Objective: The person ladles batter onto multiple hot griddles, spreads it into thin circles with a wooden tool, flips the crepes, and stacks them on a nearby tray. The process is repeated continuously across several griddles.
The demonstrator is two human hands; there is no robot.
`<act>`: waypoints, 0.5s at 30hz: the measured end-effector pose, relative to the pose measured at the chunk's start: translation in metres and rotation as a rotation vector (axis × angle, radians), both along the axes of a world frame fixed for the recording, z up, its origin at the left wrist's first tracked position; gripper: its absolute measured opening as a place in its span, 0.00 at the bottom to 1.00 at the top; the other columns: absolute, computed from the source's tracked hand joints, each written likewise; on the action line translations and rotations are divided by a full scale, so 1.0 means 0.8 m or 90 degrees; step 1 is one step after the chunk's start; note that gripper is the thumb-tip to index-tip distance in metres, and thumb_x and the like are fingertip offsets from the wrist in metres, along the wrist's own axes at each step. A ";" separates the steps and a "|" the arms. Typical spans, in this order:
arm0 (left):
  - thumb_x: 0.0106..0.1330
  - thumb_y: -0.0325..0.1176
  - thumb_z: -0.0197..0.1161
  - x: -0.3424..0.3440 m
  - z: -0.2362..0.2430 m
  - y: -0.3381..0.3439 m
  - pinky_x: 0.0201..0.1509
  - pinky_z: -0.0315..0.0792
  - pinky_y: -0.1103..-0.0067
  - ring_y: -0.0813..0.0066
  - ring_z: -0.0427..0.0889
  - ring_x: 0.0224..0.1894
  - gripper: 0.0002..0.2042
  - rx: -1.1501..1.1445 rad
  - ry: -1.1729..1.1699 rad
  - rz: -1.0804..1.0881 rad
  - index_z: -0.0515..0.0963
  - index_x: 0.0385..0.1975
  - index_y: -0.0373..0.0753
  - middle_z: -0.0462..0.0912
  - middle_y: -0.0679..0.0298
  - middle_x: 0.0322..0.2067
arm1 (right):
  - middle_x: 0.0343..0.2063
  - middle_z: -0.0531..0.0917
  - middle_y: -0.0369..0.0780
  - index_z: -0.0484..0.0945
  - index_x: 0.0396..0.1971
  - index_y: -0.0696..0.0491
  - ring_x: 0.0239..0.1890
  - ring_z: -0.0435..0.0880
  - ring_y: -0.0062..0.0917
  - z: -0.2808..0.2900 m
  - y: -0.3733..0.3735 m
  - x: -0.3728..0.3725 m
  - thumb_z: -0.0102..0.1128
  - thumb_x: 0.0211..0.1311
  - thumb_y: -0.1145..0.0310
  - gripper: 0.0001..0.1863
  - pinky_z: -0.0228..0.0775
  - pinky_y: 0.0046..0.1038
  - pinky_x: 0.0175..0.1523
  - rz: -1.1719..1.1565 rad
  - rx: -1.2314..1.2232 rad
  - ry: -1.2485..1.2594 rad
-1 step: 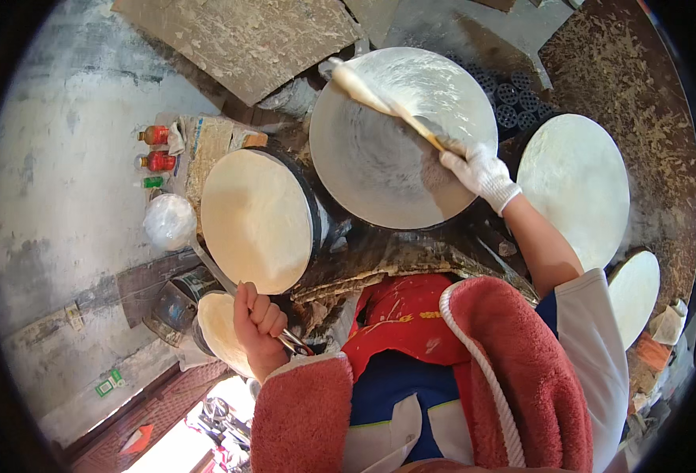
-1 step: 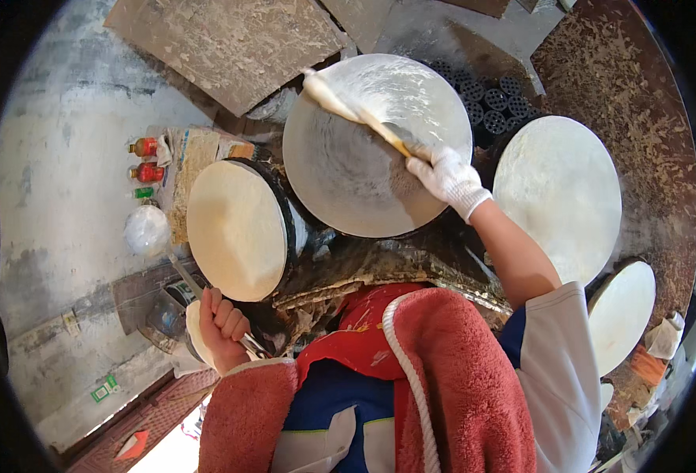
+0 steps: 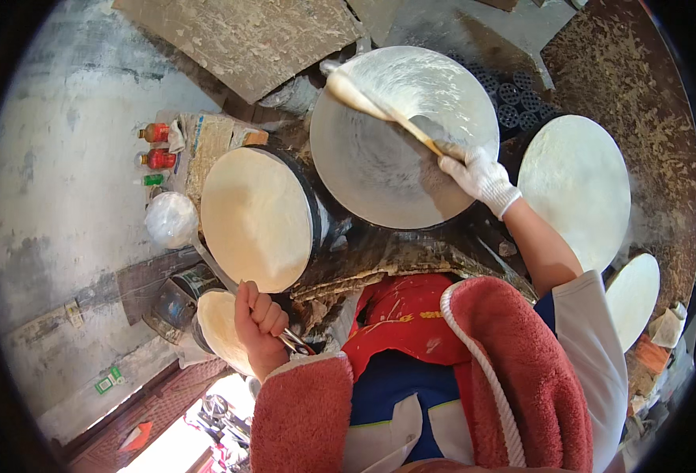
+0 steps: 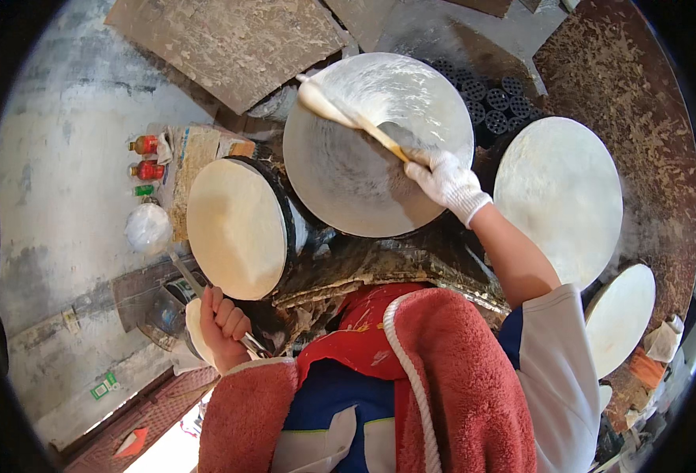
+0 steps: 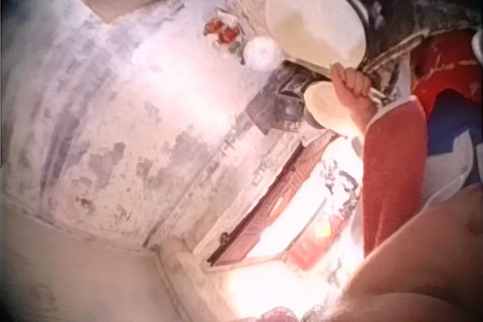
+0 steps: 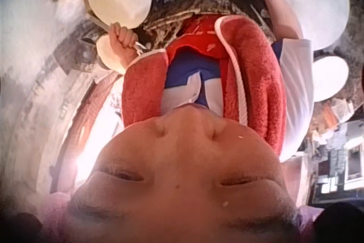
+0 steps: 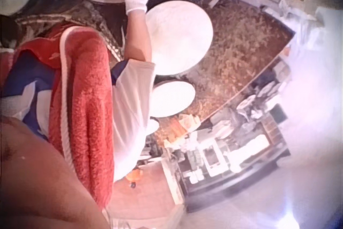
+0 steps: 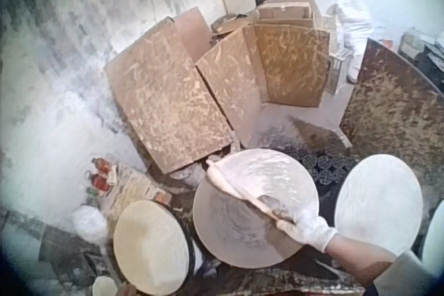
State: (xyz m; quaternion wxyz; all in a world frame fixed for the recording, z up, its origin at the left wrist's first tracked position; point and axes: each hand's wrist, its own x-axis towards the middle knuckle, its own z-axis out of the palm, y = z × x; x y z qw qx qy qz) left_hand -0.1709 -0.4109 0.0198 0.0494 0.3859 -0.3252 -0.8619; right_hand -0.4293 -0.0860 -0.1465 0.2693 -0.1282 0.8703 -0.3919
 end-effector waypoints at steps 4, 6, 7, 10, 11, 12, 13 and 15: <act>0.77 0.43 0.42 0.000 0.004 0.015 0.10 0.43 0.84 0.87 0.45 0.08 0.17 -0.006 -0.002 0.008 0.59 0.21 0.48 0.48 0.78 0.09 | 0.44 0.83 0.48 0.77 0.55 0.48 0.46 0.84 0.35 0.010 0.007 -0.008 0.58 0.62 0.57 0.22 0.71 0.28 0.55 0.100 -0.022 0.036; 0.77 0.43 0.42 0.006 0.010 0.025 0.10 0.43 0.84 0.87 0.45 0.08 0.17 -0.029 -0.021 0.034 0.59 0.21 0.48 0.48 0.78 0.09 | 0.44 0.84 0.49 0.76 0.56 0.51 0.45 0.85 0.32 0.019 0.020 -0.041 0.56 0.63 0.59 0.23 0.72 0.26 0.53 0.076 -0.042 0.050; 0.77 0.43 0.42 0.009 0.013 0.031 0.10 0.43 0.84 0.87 0.45 0.08 0.17 -0.043 -0.041 0.062 0.59 0.21 0.48 0.48 0.78 0.09 | 0.43 0.84 0.50 0.76 0.56 0.52 0.44 0.85 0.32 0.021 0.021 -0.060 0.55 0.63 0.59 0.23 0.73 0.26 0.52 0.033 -0.027 0.048; 0.77 0.43 0.42 0.020 0.017 0.046 0.09 0.44 0.84 0.86 0.45 0.07 0.18 -0.055 -0.066 0.109 0.59 0.21 0.48 0.48 0.78 0.09 | 0.46 0.83 0.50 0.75 0.56 0.53 0.46 0.84 0.33 0.019 0.009 -0.091 0.53 0.64 0.60 0.23 0.72 0.28 0.53 0.034 0.020 -0.055; 0.77 0.43 0.42 0.024 0.017 0.050 0.09 0.44 0.83 0.86 0.45 0.07 0.18 -0.037 -0.058 0.128 0.58 0.21 0.48 0.47 0.77 0.09 | 0.47 0.82 0.50 0.76 0.55 0.55 0.47 0.83 0.36 0.016 0.005 -0.087 0.53 0.63 0.62 0.22 0.72 0.28 0.53 0.154 -0.052 0.062; 0.77 0.43 0.42 0.028 0.016 0.056 0.09 0.44 0.83 0.86 0.44 0.07 0.18 -0.056 -0.073 0.132 0.58 0.21 0.48 0.47 0.78 0.09 | 0.47 0.82 0.50 0.76 0.55 0.55 0.48 0.83 0.37 0.014 0.003 -0.083 0.54 0.63 0.63 0.22 0.71 0.29 0.54 0.184 -0.063 0.033; 0.76 0.43 0.44 0.032 0.015 0.061 0.09 0.44 0.83 0.86 0.45 0.08 0.18 -0.068 -0.095 0.124 0.59 0.21 0.48 0.48 0.78 0.09 | 0.47 0.81 0.51 0.76 0.54 0.56 0.48 0.82 0.38 0.012 0.002 -0.073 0.54 0.62 0.63 0.22 0.71 0.29 0.54 0.221 -0.077 -0.013; 0.75 0.42 0.46 0.040 0.011 0.070 0.11 0.43 0.84 0.87 0.45 0.08 0.17 -0.057 -0.089 0.125 0.60 0.20 0.49 0.49 0.78 0.09 | 0.45 0.82 0.51 0.77 0.52 0.57 0.47 0.83 0.39 0.012 0.012 -0.054 0.55 0.62 0.63 0.21 0.71 0.29 0.54 0.255 -0.020 0.013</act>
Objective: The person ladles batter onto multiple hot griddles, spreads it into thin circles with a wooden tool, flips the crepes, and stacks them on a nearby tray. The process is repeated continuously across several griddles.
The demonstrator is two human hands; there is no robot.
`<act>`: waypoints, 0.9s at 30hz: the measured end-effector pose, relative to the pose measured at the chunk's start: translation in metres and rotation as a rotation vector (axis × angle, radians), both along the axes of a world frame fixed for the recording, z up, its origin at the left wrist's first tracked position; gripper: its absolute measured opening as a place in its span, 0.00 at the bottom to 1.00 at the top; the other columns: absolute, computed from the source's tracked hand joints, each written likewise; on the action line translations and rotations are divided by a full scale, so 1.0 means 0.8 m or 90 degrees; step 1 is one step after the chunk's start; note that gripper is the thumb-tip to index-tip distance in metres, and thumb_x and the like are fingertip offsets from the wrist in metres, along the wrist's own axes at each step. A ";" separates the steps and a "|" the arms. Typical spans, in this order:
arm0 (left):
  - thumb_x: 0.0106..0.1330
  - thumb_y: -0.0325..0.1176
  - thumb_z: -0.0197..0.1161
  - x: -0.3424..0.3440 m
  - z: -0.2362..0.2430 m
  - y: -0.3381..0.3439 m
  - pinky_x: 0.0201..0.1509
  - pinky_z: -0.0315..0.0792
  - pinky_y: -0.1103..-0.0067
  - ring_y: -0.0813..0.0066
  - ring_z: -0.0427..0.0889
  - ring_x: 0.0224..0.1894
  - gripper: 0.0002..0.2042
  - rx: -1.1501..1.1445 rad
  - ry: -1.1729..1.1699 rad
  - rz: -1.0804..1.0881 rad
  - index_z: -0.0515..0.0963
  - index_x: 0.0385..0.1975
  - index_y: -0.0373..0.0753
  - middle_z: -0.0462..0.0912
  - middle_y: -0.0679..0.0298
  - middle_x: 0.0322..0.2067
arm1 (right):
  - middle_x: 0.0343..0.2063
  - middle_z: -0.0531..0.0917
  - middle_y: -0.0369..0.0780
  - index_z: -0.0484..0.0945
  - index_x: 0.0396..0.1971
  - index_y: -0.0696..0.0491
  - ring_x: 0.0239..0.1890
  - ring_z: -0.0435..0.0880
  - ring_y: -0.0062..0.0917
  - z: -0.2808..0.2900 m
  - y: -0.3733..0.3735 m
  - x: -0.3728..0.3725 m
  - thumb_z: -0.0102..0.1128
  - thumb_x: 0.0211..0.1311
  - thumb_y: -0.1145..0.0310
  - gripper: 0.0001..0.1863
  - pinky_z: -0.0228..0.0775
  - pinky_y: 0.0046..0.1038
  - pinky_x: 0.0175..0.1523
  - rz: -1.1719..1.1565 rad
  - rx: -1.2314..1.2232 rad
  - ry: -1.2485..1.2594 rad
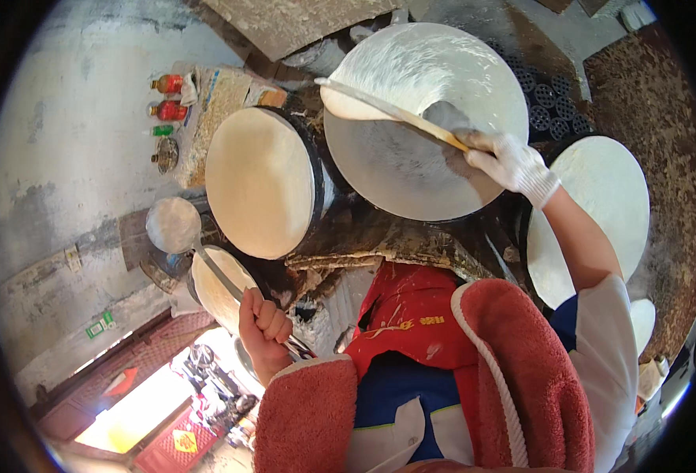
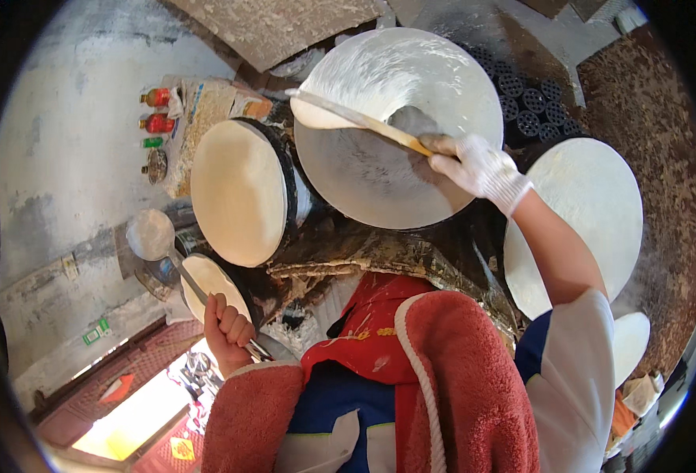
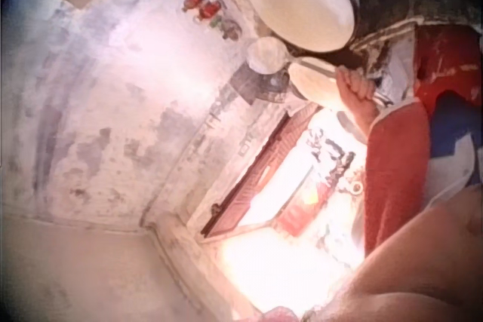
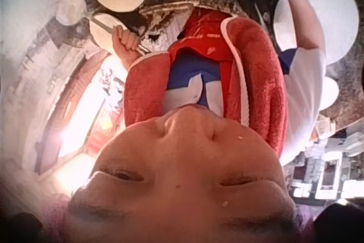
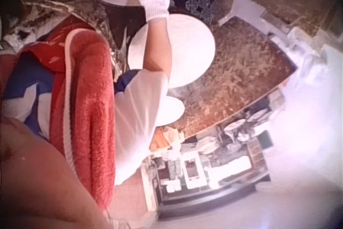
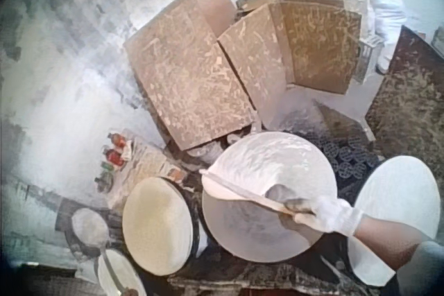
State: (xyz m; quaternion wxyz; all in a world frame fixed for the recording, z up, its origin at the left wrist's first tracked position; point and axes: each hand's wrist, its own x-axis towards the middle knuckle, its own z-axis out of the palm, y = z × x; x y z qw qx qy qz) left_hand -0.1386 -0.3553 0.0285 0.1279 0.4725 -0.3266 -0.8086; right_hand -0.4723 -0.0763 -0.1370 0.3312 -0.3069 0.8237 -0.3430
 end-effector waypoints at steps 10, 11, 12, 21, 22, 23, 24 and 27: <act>0.75 0.43 0.48 0.040 0.007 0.030 0.12 0.42 0.84 0.88 0.45 0.09 0.18 -0.016 -0.033 0.051 0.59 0.20 0.49 0.48 0.79 0.10 | 0.45 0.84 0.47 0.78 0.52 0.58 0.46 0.84 0.31 -0.005 -0.026 -0.057 0.57 0.62 0.63 0.21 0.73 0.28 0.52 -0.044 0.039 0.031; 0.75 0.43 0.48 0.043 0.009 0.030 0.12 0.42 0.84 0.88 0.45 0.09 0.18 -0.012 0.000 0.042 0.59 0.20 0.49 0.48 0.79 0.10 | 0.45 0.84 0.47 0.78 0.52 0.58 0.45 0.84 0.31 -0.006 -0.032 -0.052 0.57 0.61 0.62 0.22 0.73 0.27 0.51 -0.012 0.033 0.101; 0.75 0.42 0.48 0.045 0.010 0.030 0.12 0.42 0.84 0.88 0.45 0.09 0.17 -0.033 -0.032 0.046 0.59 0.20 0.49 0.48 0.79 0.10 | 0.45 0.84 0.47 0.77 0.52 0.58 0.45 0.84 0.33 -0.005 -0.031 -0.040 0.56 0.62 0.61 0.22 0.72 0.27 0.52 0.035 0.022 -0.023; 0.75 0.43 0.46 0.055 -0.011 -0.030 0.10 0.43 0.84 0.88 0.45 0.08 0.17 0.019 0.045 -0.088 0.59 0.21 0.49 0.49 0.78 0.09 | 0.50 0.80 0.53 0.75 0.53 0.63 0.54 0.81 0.34 0.021 0.077 0.168 0.58 0.62 0.70 0.20 0.69 0.28 0.59 -0.067 -0.083 -0.099; 0.75 0.43 0.45 0.057 -0.016 -0.041 0.10 0.43 0.84 0.88 0.45 0.08 0.17 0.041 0.078 -0.118 0.59 0.21 0.49 0.49 0.78 0.09 | 0.50 0.80 0.53 0.75 0.53 0.63 0.53 0.81 0.33 0.019 0.082 0.202 0.58 0.62 0.72 0.20 0.69 0.28 0.59 -0.118 -0.114 -0.118; 0.75 0.43 0.45 0.062 -0.021 -0.052 0.09 0.43 0.85 0.87 0.45 0.08 0.17 0.050 0.061 -0.109 0.59 0.21 0.48 0.49 0.78 0.09 | 0.46 0.82 0.51 0.76 0.51 0.63 0.49 0.82 0.30 0.016 0.084 0.237 0.58 0.62 0.71 0.19 0.71 0.27 0.55 -0.180 -0.111 -0.128; 0.75 0.43 0.45 0.068 -0.024 -0.064 0.09 0.43 0.85 0.87 0.44 0.08 0.17 0.041 0.051 -0.129 0.59 0.21 0.49 0.49 0.78 0.09 | 0.42 0.84 0.48 0.77 0.50 0.63 0.44 0.83 0.27 0.011 0.084 0.273 0.58 0.63 0.70 0.18 0.72 0.26 0.51 -0.234 -0.102 -0.125; 0.75 0.43 0.45 0.094 -0.030 -0.097 0.09 0.43 0.85 0.87 0.44 0.07 0.17 0.079 0.075 -0.138 0.59 0.21 0.49 0.48 0.78 0.09 | 0.23 0.78 0.34 0.80 0.40 0.61 0.27 0.72 0.18 -0.007 0.066 0.363 0.60 0.61 0.65 0.15 0.67 0.23 0.34 -0.371 0.016 -0.264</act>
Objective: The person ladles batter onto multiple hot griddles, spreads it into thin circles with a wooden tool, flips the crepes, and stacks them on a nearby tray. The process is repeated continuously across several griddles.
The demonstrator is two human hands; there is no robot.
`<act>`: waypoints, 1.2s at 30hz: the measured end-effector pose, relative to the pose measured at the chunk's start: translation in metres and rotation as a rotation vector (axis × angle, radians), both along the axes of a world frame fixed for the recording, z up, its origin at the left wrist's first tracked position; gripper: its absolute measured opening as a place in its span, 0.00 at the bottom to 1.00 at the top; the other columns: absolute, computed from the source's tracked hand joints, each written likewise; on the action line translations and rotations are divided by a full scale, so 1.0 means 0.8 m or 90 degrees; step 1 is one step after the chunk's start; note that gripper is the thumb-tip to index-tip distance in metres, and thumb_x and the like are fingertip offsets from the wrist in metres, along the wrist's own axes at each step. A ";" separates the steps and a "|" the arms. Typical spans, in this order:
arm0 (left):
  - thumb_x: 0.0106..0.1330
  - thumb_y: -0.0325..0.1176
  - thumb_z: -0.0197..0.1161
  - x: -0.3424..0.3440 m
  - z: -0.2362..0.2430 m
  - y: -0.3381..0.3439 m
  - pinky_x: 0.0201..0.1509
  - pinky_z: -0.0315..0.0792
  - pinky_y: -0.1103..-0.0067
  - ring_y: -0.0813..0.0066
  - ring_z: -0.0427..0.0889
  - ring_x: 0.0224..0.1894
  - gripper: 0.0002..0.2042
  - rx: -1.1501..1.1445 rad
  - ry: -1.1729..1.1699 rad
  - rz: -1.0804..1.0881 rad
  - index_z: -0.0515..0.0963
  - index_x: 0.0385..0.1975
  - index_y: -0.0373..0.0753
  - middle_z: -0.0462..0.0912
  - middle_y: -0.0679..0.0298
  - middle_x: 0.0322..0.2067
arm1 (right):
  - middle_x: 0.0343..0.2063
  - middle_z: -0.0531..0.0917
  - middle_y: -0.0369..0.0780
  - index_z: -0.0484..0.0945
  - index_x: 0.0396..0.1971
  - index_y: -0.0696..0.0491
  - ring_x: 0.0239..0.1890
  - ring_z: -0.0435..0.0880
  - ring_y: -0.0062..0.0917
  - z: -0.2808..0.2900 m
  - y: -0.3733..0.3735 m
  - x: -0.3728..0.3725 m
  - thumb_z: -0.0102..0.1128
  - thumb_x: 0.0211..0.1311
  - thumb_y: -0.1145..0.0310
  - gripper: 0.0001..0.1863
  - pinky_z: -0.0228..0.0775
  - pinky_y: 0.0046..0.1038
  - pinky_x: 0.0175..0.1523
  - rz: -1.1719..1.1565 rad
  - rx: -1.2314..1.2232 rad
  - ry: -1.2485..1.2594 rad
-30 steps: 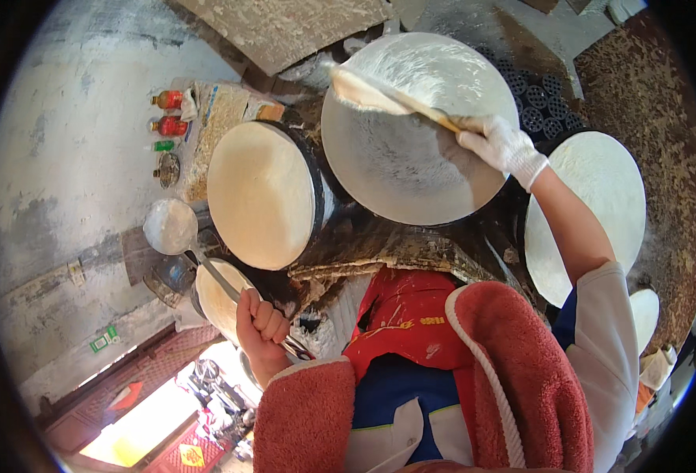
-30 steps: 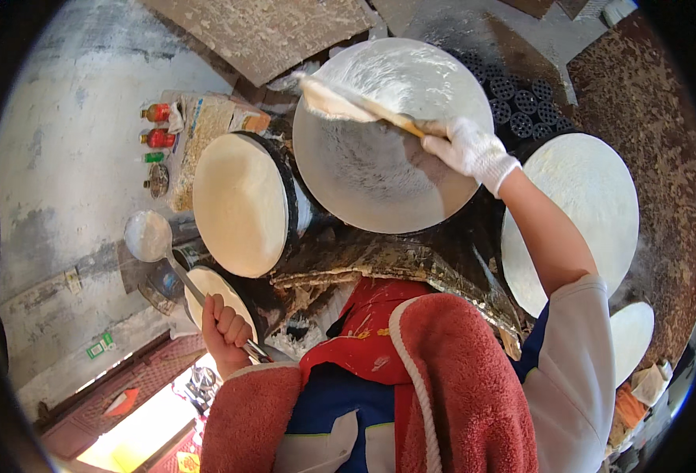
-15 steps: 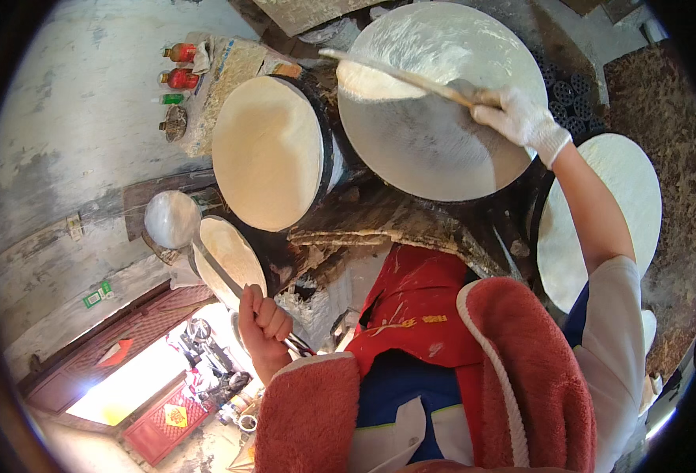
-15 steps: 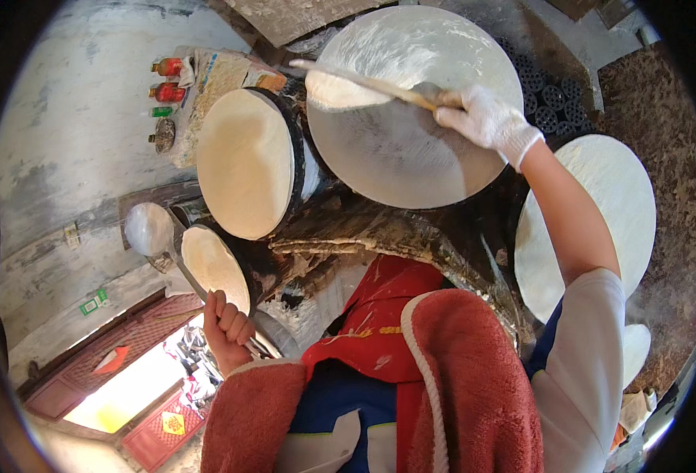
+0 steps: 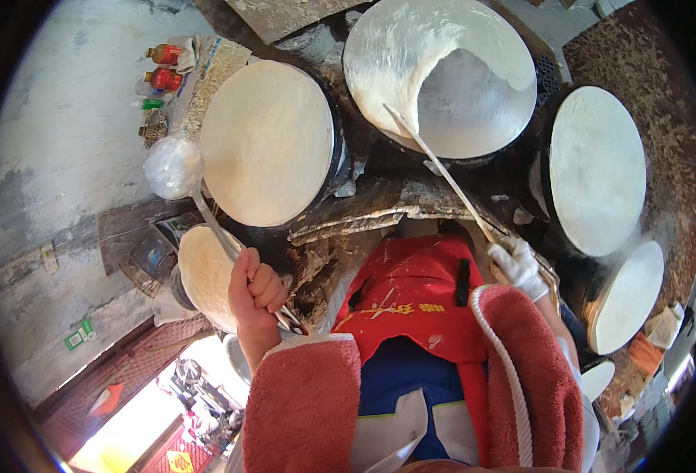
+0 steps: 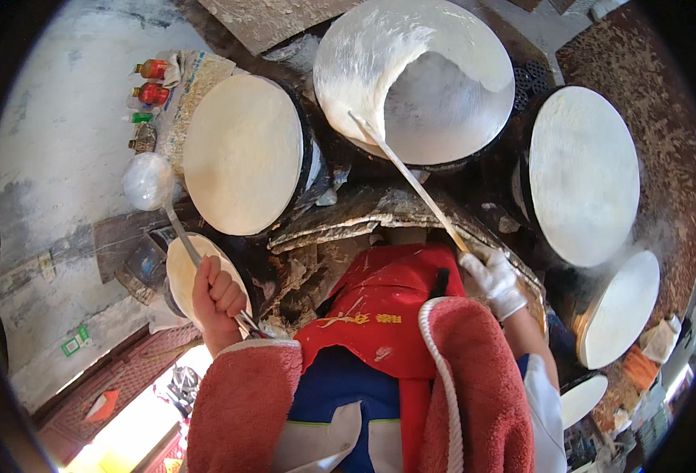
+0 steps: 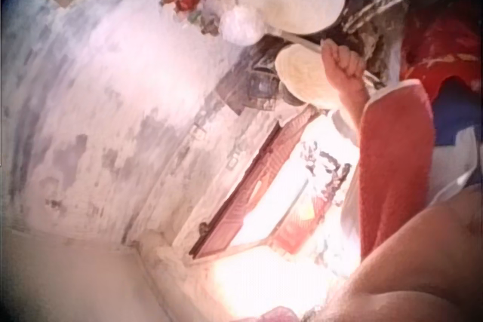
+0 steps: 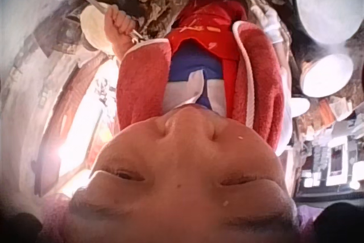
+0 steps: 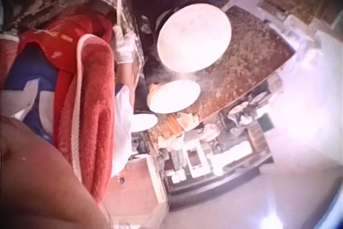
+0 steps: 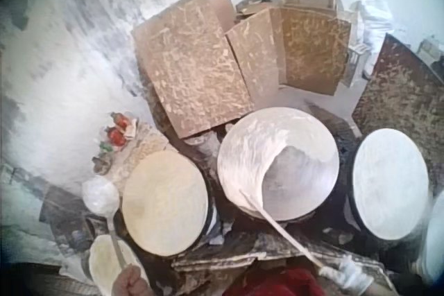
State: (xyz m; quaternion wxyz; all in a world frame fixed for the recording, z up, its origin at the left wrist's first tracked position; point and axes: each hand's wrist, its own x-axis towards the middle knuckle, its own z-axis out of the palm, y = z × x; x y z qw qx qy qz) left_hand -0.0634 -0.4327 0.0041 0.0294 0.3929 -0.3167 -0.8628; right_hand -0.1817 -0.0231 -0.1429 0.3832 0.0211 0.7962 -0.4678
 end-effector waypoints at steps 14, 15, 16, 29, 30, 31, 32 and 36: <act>0.76 0.42 0.44 0.136 0.007 -0.107 0.10 0.43 0.84 0.87 0.45 0.08 0.17 0.028 0.116 -0.010 0.58 0.20 0.49 0.48 0.78 0.09 | 0.16 0.70 0.31 0.73 0.32 0.52 0.11 0.65 0.15 -0.023 -0.372 -0.011 0.56 0.65 0.59 0.11 0.56 0.20 0.14 -0.570 -0.388 -0.117; 0.75 0.42 0.44 0.140 0.004 -0.114 0.10 0.43 0.84 0.87 0.45 0.08 0.17 0.012 0.091 0.004 0.58 0.20 0.49 0.48 0.78 0.09 | 0.16 0.70 0.31 0.73 0.32 0.52 0.11 0.64 0.15 -0.023 -0.359 0.000 0.56 0.65 0.58 0.12 0.54 0.20 0.14 -0.596 -0.371 -0.142; 0.75 0.42 0.45 0.143 0.002 -0.120 0.10 0.43 0.84 0.87 0.44 0.08 0.17 0.016 0.082 0.020 0.58 0.20 0.49 0.48 0.78 0.09 | 0.14 0.67 0.30 0.73 0.31 0.51 0.08 0.59 0.15 -0.023 -0.348 0.011 0.58 0.62 0.55 0.13 0.48 0.20 0.12 -0.645 -0.367 -0.148; 0.76 0.42 0.41 0.147 -0.010 -0.154 0.10 0.43 0.84 0.87 0.43 0.08 0.17 0.060 0.077 0.004 0.58 0.21 0.49 0.47 0.78 0.09 | 0.15 0.69 0.32 0.73 0.31 0.52 0.09 0.59 0.15 -0.027 -0.392 -0.004 0.53 0.67 0.54 0.15 0.49 0.22 0.13 -0.646 -0.375 -0.082; 0.76 0.42 0.41 0.144 -0.010 -0.156 0.10 0.44 0.83 0.87 0.43 0.08 0.17 0.068 0.086 -0.011 0.58 0.21 0.49 0.48 0.78 0.09 | 0.15 0.67 0.32 0.73 0.31 0.52 0.09 0.59 0.15 -0.025 -0.380 -0.003 0.53 0.67 0.53 0.16 0.49 0.21 0.14 -0.674 -0.390 -0.080; 0.77 0.42 0.40 0.141 -0.011 -0.158 0.10 0.44 0.83 0.86 0.43 0.08 0.17 0.099 0.108 -0.020 0.58 0.21 0.49 0.48 0.78 0.09 | 0.15 0.66 0.31 0.72 0.30 0.51 0.09 0.57 0.15 -0.022 -0.366 0.000 0.53 0.68 0.53 0.16 0.48 0.21 0.14 -0.697 -0.415 -0.089; 0.77 0.42 0.39 0.138 -0.010 -0.160 0.10 0.44 0.83 0.86 0.44 0.08 0.17 0.082 0.090 -0.021 0.58 0.21 0.48 0.48 0.78 0.09 | 0.15 0.66 0.31 0.72 0.30 0.51 0.09 0.57 0.14 -0.019 -0.352 0.002 0.52 0.68 0.52 0.16 0.47 0.21 0.14 -0.709 -0.412 -0.102; 0.77 0.43 0.38 0.129 -0.009 -0.160 0.10 0.44 0.83 0.86 0.44 0.07 0.18 0.083 0.082 -0.015 0.59 0.21 0.48 0.48 0.78 0.09 | 0.15 0.66 0.30 0.73 0.31 0.50 0.10 0.56 0.15 -0.004 -0.319 0.005 0.50 0.69 0.51 0.17 0.46 0.21 0.14 -0.757 -0.411 -0.123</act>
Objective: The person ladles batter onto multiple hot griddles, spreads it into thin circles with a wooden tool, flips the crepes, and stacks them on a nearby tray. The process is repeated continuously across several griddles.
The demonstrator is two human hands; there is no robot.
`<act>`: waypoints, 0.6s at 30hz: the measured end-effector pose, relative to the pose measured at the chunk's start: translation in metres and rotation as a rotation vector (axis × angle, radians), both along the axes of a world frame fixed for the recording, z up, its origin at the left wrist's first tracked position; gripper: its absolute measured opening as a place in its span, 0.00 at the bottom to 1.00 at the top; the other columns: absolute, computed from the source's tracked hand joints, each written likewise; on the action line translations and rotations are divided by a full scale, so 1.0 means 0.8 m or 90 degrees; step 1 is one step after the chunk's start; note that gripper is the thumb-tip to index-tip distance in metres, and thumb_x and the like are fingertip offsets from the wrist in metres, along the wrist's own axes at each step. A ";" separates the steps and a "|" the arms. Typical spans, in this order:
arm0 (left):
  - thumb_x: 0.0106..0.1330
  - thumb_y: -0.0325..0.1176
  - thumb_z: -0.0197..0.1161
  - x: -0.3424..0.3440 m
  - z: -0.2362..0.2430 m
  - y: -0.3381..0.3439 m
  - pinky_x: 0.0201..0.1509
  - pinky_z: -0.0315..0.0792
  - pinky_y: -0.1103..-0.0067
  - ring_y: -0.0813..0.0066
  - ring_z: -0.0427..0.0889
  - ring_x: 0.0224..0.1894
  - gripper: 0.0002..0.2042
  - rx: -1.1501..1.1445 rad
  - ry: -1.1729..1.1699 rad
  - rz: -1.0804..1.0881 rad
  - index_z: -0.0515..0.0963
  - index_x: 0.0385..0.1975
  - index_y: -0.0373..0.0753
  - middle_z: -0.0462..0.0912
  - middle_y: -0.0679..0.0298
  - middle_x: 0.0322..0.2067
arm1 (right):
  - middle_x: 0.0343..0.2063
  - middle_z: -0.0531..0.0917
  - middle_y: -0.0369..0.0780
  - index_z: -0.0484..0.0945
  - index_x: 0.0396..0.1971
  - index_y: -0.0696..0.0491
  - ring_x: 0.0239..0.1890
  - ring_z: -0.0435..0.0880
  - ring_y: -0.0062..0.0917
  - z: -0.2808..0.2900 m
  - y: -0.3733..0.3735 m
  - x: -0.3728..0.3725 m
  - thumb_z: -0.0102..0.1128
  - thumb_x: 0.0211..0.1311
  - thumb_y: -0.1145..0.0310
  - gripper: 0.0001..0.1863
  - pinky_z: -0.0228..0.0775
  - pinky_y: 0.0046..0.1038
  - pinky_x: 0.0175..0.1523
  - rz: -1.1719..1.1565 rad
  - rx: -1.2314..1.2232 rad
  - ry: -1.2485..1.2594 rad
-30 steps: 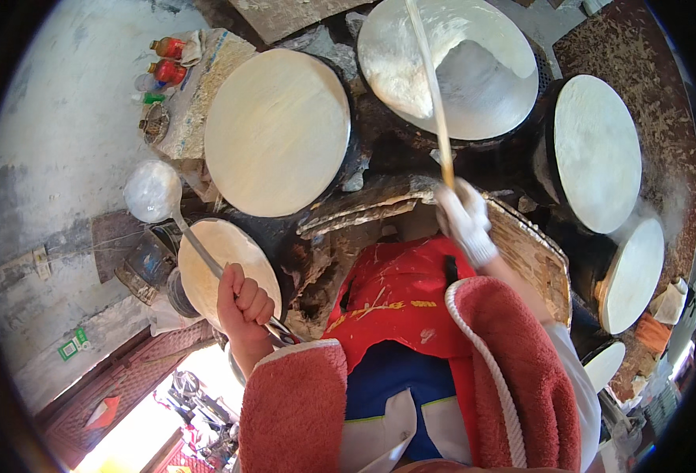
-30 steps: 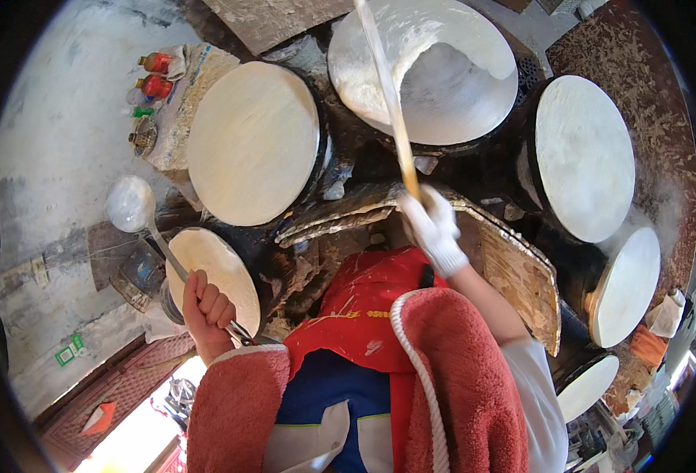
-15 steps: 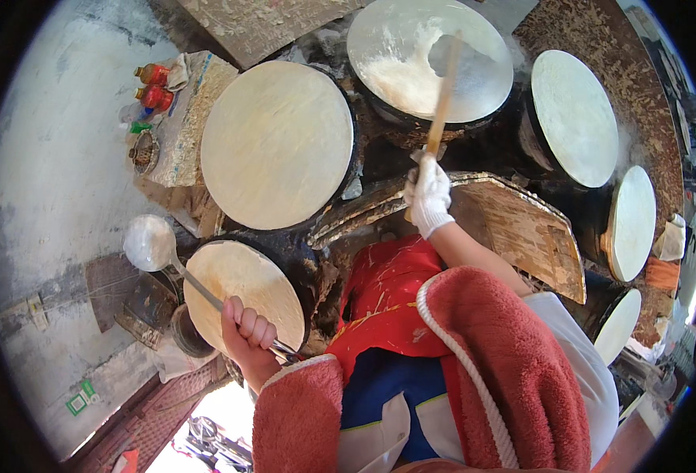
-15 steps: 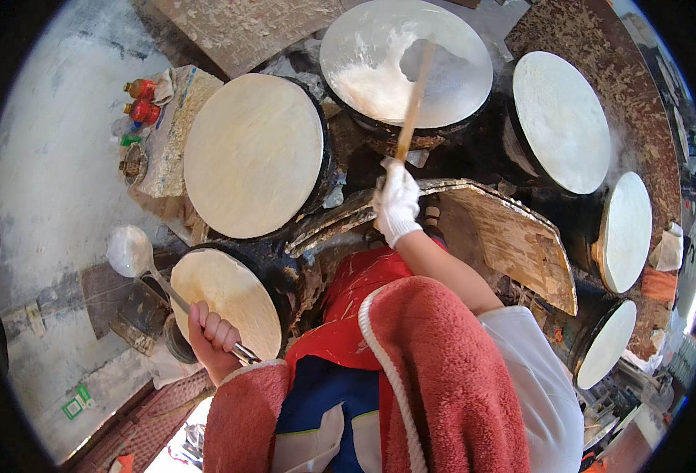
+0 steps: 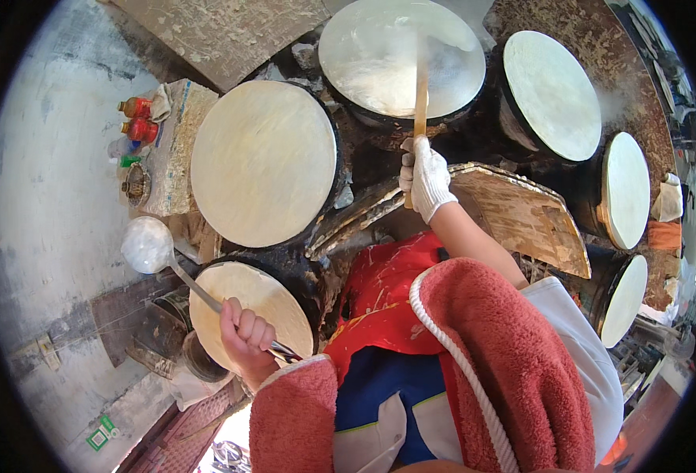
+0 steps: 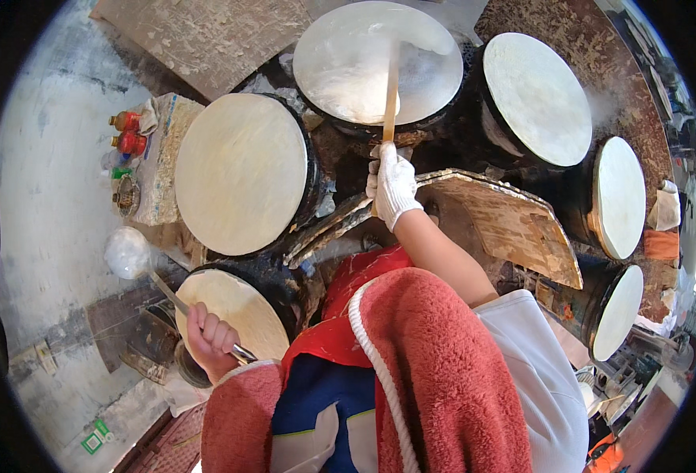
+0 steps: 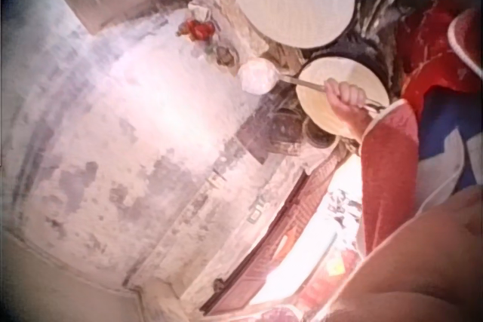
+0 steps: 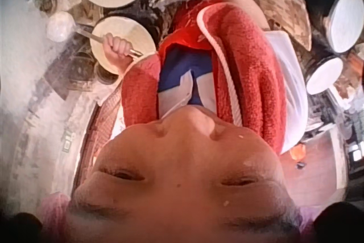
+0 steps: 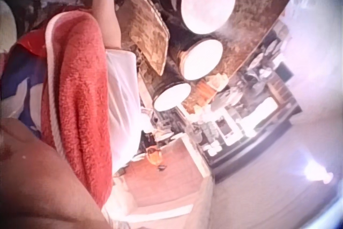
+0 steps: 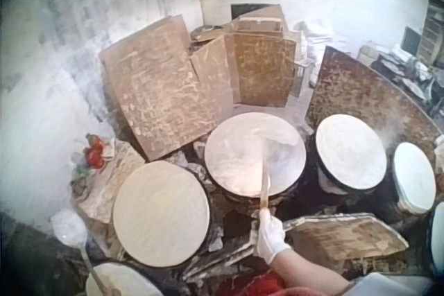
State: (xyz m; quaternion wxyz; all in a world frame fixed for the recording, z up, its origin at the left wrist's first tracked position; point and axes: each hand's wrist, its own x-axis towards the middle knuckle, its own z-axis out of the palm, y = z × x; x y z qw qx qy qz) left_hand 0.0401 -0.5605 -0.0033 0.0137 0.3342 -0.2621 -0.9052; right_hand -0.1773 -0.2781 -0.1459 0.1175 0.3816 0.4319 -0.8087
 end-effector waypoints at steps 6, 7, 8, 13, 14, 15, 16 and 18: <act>0.78 0.44 0.37 -0.016 0.002 0.013 0.10 0.45 0.83 0.86 0.45 0.07 0.18 0.024 0.040 -0.057 0.59 0.22 0.48 0.49 0.78 0.09 | 0.13 0.68 0.32 0.76 0.35 0.52 0.08 0.59 0.16 -0.014 -0.023 0.022 0.48 0.69 0.54 0.17 0.48 0.23 0.12 0.204 -0.052 0.065; 0.78 0.44 0.37 -0.020 0.003 0.017 0.10 0.45 0.82 0.86 0.45 0.07 0.18 0.051 0.048 -0.057 0.59 0.22 0.48 0.49 0.77 0.09 | 0.13 0.69 0.32 0.77 0.35 0.53 0.08 0.59 0.16 -0.020 -0.022 0.027 0.49 0.69 0.54 0.17 0.48 0.23 0.12 0.260 -0.069 0.007; 0.78 0.44 0.37 -0.024 0.004 0.021 0.10 0.45 0.82 0.86 0.45 0.07 0.18 0.020 0.037 -0.071 0.59 0.22 0.48 0.50 0.77 0.09 | 0.14 0.68 0.33 0.76 0.38 0.55 0.09 0.58 0.15 -0.024 -0.014 0.033 0.51 0.69 0.54 0.18 0.48 0.22 0.12 0.223 -0.044 0.023; 0.78 0.44 0.36 -0.044 0.006 0.045 0.10 0.45 0.82 0.86 0.45 0.07 0.18 0.052 0.000 -0.060 0.60 0.23 0.47 0.50 0.77 0.08 | 0.16 0.67 0.32 0.76 0.39 0.54 0.10 0.57 0.14 -0.023 0.077 0.032 0.48 0.70 0.50 0.20 0.47 0.21 0.13 0.184 0.067 0.032; 0.78 0.43 0.36 -0.047 0.006 0.051 0.10 0.45 0.82 0.86 0.45 0.07 0.18 0.037 0.001 -0.075 0.60 0.23 0.47 0.50 0.77 0.08 | 0.16 0.66 0.32 0.76 0.39 0.54 0.10 0.57 0.14 -0.018 0.094 0.029 0.48 0.70 0.49 0.21 0.46 0.21 0.14 0.188 0.045 0.024; 0.78 0.43 0.37 -0.049 0.007 0.057 0.10 0.45 0.82 0.86 0.45 0.07 0.18 0.048 0.007 -0.074 0.61 0.23 0.46 0.50 0.77 0.08 | 0.16 0.66 0.31 0.75 0.40 0.54 0.10 0.56 0.14 -0.013 0.108 0.023 0.48 0.70 0.49 0.21 0.45 0.21 0.14 0.178 0.040 0.004; 0.78 0.43 0.37 -0.051 0.007 0.062 0.10 0.45 0.82 0.86 0.45 0.07 0.18 0.059 0.013 -0.073 0.61 0.23 0.46 0.50 0.77 0.08 | 0.16 0.66 0.31 0.75 0.40 0.54 0.11 0.56 0.14 -0.007 0.122 0.015 0.48 0.70 0.49 0.21 0.45 0.21 0.14 0.168 0.044 0.017; 0.78 0.43 0.37 -0.054 0.008 0.074 0.10 0.45 0.82 0.86 0.45 0.07 0.17 0.052 0.023 -0.090 0.61 0.23 0.46 0.50 0.77 0.08 | 0.15 0.68 0.33 0.74 0.35 0.55 0.09 0.59 0.16 0.002 0.135 0.007 0.48 0.70 0.52 0.20 0.50 0.24 0.14 0.139 0.037 0.014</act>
